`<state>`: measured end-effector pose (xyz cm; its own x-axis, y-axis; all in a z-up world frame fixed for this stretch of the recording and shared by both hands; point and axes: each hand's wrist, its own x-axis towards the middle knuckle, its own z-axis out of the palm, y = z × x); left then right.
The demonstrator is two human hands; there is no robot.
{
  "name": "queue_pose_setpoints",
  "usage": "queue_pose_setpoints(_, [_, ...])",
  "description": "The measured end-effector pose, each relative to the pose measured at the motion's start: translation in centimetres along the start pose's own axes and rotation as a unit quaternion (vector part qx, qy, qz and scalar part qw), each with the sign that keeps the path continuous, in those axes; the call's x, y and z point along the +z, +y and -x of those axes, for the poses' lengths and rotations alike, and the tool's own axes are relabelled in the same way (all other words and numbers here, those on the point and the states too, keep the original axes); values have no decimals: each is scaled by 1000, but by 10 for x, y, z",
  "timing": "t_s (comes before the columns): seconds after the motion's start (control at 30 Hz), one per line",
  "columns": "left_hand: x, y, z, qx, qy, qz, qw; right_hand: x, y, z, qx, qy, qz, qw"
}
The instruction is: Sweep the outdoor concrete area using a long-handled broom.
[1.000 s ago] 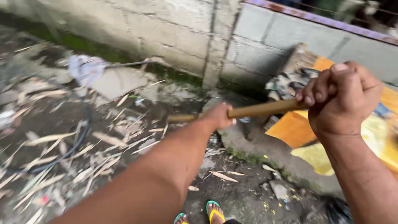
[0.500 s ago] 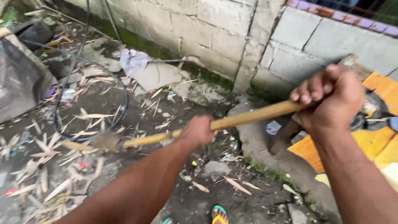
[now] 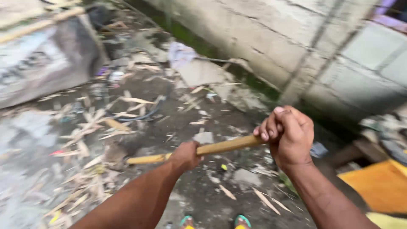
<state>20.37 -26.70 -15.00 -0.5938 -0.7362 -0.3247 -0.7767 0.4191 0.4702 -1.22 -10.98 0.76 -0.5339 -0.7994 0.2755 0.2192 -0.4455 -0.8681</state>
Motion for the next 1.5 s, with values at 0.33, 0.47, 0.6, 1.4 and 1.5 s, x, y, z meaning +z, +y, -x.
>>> queue_pose_setpoints(0.33, [-51, 36, 1, 85, -1, 0, 996, 5, -44, 1, -43, 111, 9, 993])
queue_pose_setpoints(0.47, [-40, 133, -7, 198, -51, 3, 979, -17, -120, 53, -138, 170, 102, 970])
queue_pose_setpoints(0.6, [0, 214, 10, 336, -70, 20, 939, -67, -178, 115, -192, 229, 145, 943])
queue_pose_setpoints(1.4, [0, 116, 131, 176, -32, 56, 982, 55, -168, 174, -223, 85, 143, 961])
queue_pose_setpoints(1.5, [-2, 56, 128, 184, -11, 40, 982, 109, -131, 174, -238, 49, 155, 958])
